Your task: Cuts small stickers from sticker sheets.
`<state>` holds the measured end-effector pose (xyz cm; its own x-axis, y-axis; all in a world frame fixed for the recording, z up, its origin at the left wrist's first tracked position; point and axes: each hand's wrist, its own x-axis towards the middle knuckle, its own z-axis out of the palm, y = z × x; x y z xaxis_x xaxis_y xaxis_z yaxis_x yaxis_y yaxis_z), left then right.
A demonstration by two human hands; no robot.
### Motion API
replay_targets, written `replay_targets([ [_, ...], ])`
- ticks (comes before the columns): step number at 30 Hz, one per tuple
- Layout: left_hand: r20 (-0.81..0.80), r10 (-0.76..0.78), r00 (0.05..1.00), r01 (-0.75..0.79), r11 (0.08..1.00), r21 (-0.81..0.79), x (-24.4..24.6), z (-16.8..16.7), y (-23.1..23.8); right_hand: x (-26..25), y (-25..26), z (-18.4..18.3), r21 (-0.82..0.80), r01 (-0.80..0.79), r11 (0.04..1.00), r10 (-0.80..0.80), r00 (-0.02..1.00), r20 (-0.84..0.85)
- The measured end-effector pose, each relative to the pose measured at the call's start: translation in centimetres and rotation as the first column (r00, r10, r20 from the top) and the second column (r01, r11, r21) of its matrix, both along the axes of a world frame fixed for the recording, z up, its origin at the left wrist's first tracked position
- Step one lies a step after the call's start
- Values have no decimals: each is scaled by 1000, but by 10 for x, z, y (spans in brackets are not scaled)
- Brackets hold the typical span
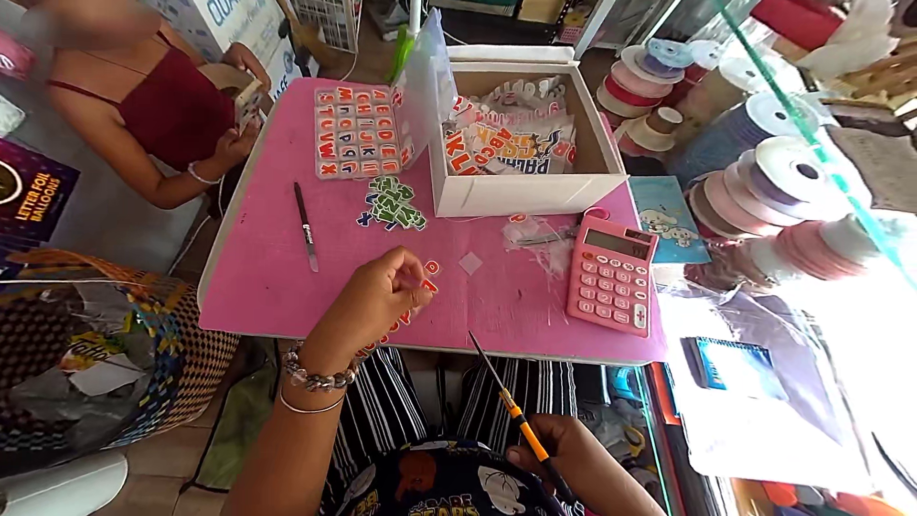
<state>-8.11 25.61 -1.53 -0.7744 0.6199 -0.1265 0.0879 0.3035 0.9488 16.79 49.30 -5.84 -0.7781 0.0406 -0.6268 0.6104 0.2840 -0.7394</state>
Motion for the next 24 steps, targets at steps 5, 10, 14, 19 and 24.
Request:
replay_targets([
  [5, 186, -211, 960, 176, 966, 190, 12, -6, 4, -6, 1, -1, -49, -111, 993, 112, 994, 15],
  [10, 146, -328, 933, 304, 939, 163, 7, -14, 0, -18, -4, 4, -122, -105, 987, 110, 994, 29],
  [14, 177, -356, 918, 336, 932, 133, 5, -12, 0, -25, -9, 7, -132, -92, 987, 96, 995, 24],
  [19, 188, -344, 920, 335, 939, 82, 6, -10, 1, -29, -14, 9, -101, -76, 992, 80, 996, 35],
  [24, 168, -357, 919, 345, 934, 99, 6, -12, 2, -32, -16, 9, -93, -49, 994, 51, 998, 22],
])
